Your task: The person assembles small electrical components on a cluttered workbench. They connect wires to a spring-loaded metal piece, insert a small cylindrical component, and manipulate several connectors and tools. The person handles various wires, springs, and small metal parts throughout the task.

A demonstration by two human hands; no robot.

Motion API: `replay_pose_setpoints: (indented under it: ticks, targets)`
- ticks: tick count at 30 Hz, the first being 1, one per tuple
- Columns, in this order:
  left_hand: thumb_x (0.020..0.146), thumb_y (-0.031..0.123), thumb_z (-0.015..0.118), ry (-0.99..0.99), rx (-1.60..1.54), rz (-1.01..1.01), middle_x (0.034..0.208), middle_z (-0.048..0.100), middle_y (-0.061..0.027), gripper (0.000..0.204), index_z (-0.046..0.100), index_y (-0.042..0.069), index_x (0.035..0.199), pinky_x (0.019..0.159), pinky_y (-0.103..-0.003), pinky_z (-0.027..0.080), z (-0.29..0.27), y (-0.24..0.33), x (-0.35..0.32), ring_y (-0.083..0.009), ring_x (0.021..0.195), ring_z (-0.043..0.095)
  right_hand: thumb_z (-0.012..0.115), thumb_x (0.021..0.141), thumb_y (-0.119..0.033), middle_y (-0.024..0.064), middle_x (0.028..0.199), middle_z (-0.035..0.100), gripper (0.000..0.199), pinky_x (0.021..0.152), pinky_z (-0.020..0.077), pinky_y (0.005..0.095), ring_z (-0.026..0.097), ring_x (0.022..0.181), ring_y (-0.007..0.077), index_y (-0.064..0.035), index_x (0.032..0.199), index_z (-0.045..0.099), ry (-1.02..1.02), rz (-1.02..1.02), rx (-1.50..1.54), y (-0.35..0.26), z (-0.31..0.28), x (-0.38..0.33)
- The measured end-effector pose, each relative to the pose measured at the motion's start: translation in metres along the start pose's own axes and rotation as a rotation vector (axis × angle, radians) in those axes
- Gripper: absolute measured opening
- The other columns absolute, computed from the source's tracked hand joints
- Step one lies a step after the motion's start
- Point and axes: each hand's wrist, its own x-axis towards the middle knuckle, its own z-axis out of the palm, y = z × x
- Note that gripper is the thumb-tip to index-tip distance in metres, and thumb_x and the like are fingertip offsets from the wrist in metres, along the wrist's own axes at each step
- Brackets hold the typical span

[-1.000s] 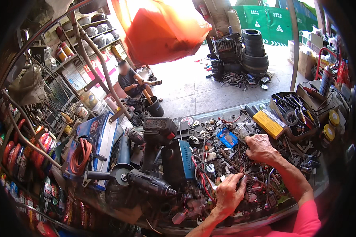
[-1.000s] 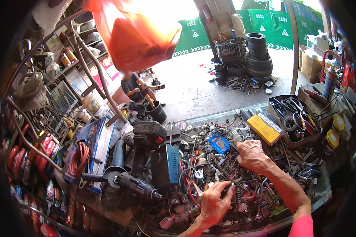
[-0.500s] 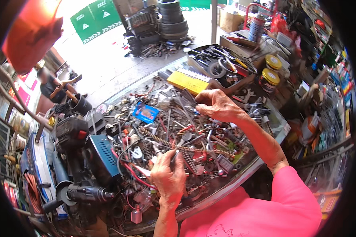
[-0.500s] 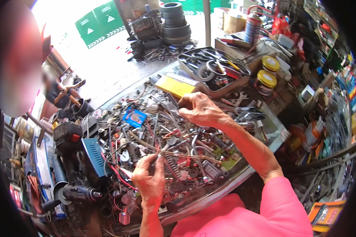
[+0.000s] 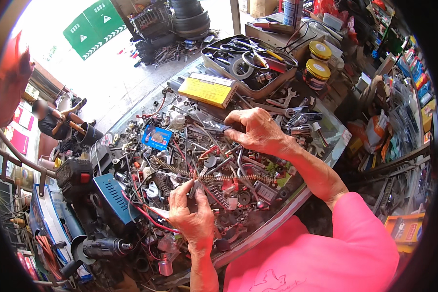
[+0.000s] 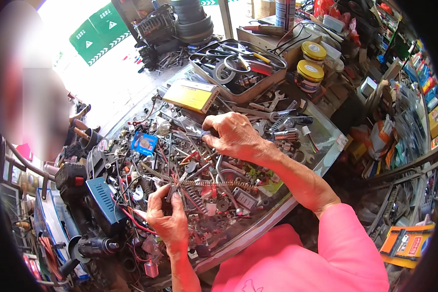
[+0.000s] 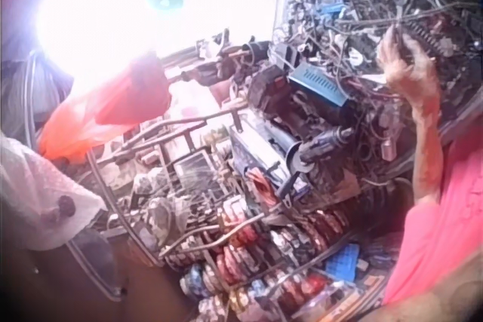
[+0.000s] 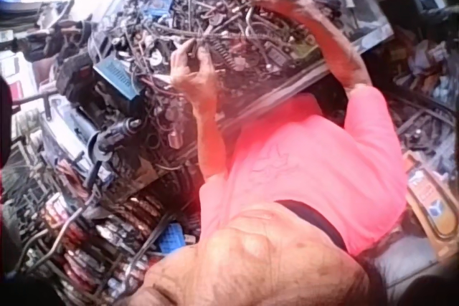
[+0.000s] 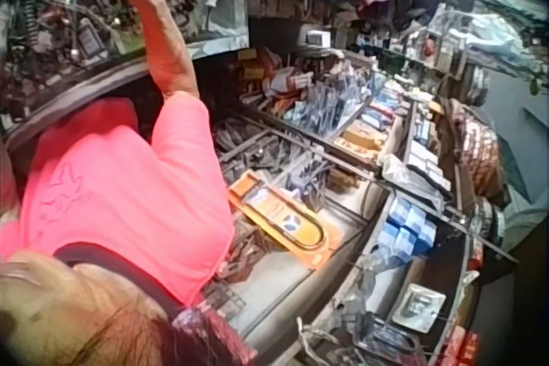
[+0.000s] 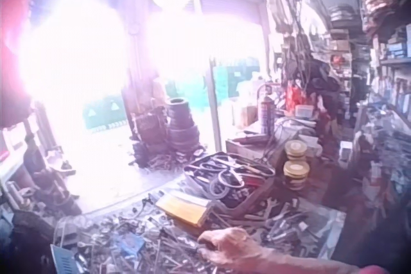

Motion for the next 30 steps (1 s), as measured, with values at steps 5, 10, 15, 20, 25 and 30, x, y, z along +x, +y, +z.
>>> replay_pose_setpoints:
  ticks: [5,10,15,20,25,30]
  targets:
    - [0.078,-0.004,0.061,0.021,0.014,0.028,0.087,0.058,-0.0048,0.02,0.062,0.0,0.097,0.064,-0.026,0.045,0.003,-0.004,-0.002,-0.0131,0.073,0.055,0.067,0.077,-0.015,0.0151,0.078,0.066,0.019,0.065,0.0499,0.0339,0.065,0.071,0.0271,-0.0011,0.09,0.066,0.058,0.059,-0.054,0.002,-0.005,-0.001]
    - [0.08,-0.002,0.062,0.014,0.026,0.034,0.086,0.058,-0.0049,0.017,0.062,-0.001,0.097,0.063,-0.025,0.045,0.005,-0.004,-0.003,-0.0128,0.071,0.055,0.067,0.076,-0.014,0.0148,0.081,0.066,0.019,0.067,0.0502,0.0339,0.066,0.073,0.0272,-0.0008,0.09,0.066,0.193,0.041,0.002,0.007,-0.009,0.001]
    - [0.081,0.001,0.063,0.0,0.019,0.039,0.085,0.059,-0.005,0.015,0.062,-0.001,0.095,0.062,-0.025,0.044,0.006,-0.002,-0.003,-0.0119,0.07,0.054,0.071,0.071,-0.013,0.0106,0.09,0.066,0.021,0.073,0.051,0.0352,0.064,0.08,0.0255,-0.0045,0.089,0.066,0.268,0.059,-0.344,0.007,-0.009,-0.003]
    - [0.081,0.002,0.064,-0.021,0.046,0.034,0.084,0.06,-0.0051,0.014,0.063,-0.001,0.095,0.063,-0.026,0.044,0.004,0.002,-0.002,-0.0126,0.07,0.055,0.072,0.067,-0.007,0.0047,0.087,0.063,0.017,0.072,0.0496,0.0365,0.059,0.085,0.0242,-0.0052,0.082,0.066,0.422,-0.228,-0.48,-0.002,-0.007,-0.002]
    - [0.082,0.003,0.064,-0.033,0.067,0.047,0.083,0.06,-0.0058,0.013,0.063,-0.001,0.094,0.063,-0.026,0.044,0.004,0.004,-0.001,-0.0133,0.07,0.055,0.069,0.071,-0.013,0.0075,0.082,0.061,0.014,0.076,0.0458,0.037,0.057,0.081,0.0254,-0.0036,0.081,0.065,0.045,-0.207,-0.18,-0.005,-0.005,-0.011]
    - [0.081,0.003,0.064,-0.022,0.074,0.089,0.081,0.06,-0.0059,0.012,0.063,-0.001,0.093,0.061,-0.026,0.044,0.005,0.004,-0.002,-0.0134,0.068,0.055,0.058,0.069,-0.014,0.0141,0.08,0.056,0.014,0.077,0.0461,0.0418,0.058,0.083,0.0321,-0.0006,0.075,0.058,-0.214,-0.206,-0.12,-0.001,-0.006,-0.016]
